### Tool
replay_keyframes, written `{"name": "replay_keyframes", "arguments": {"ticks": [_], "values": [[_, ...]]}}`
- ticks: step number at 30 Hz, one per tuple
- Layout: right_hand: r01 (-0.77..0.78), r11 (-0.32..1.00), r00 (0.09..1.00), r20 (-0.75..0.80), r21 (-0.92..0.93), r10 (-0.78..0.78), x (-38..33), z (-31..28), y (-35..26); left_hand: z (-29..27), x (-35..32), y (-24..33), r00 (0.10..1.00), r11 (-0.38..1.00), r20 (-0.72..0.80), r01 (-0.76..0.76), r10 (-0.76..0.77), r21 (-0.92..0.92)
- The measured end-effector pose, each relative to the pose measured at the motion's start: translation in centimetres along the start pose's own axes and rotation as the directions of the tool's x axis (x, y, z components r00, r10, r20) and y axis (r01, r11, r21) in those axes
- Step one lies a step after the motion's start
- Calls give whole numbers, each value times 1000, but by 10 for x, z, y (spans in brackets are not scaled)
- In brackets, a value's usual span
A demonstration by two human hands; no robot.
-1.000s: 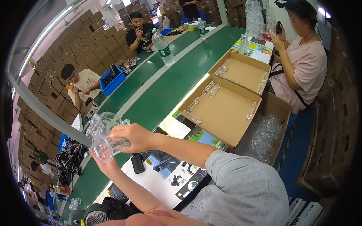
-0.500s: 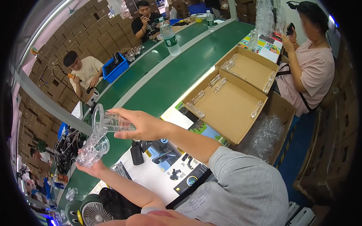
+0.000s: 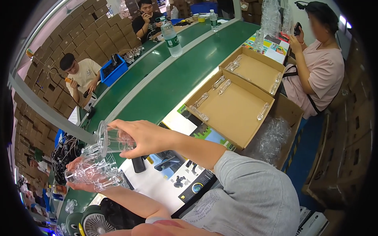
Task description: The recorder applies a liquid from a squeeze bottle to clear plastic components and inspects them at a factory production line.
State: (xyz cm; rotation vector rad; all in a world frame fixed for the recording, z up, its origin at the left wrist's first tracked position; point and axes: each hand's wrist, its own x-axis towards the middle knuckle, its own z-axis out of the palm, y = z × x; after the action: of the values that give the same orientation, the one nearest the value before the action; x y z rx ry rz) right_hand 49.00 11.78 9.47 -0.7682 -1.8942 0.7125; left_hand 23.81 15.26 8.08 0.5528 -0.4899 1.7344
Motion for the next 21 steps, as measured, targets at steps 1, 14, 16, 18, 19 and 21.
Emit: {"name": "replay_keyframes", "arguments": {"ticks": [1,14,16,18,19,21], "values": [[-4,1000,1000,-7,-4,4,0,0,0,1,-1,-1,1000,1000,10,20,-20,-19],[61,998,993,-104,29,-57,-4,-1,-2,10,-2,-13,879,426,-49,-179,473,887],[51,998,994,-101,24,-49,-4,-2,-1,5,-1,-11,879,440,-64,-172,472,881],[44,999,995,-96,29,-41,-4,-4,0,5,1,-11,878,454,-78,-166,472,875],[41,999,994,-98,25,-39,-4,-4,1,7,2,-12,876,521,-144,-135,460,843],[14,1000,998,-57,3,-13,-4,-4,2,10,5,-9,871,582,-207,-106,446,806]]}}
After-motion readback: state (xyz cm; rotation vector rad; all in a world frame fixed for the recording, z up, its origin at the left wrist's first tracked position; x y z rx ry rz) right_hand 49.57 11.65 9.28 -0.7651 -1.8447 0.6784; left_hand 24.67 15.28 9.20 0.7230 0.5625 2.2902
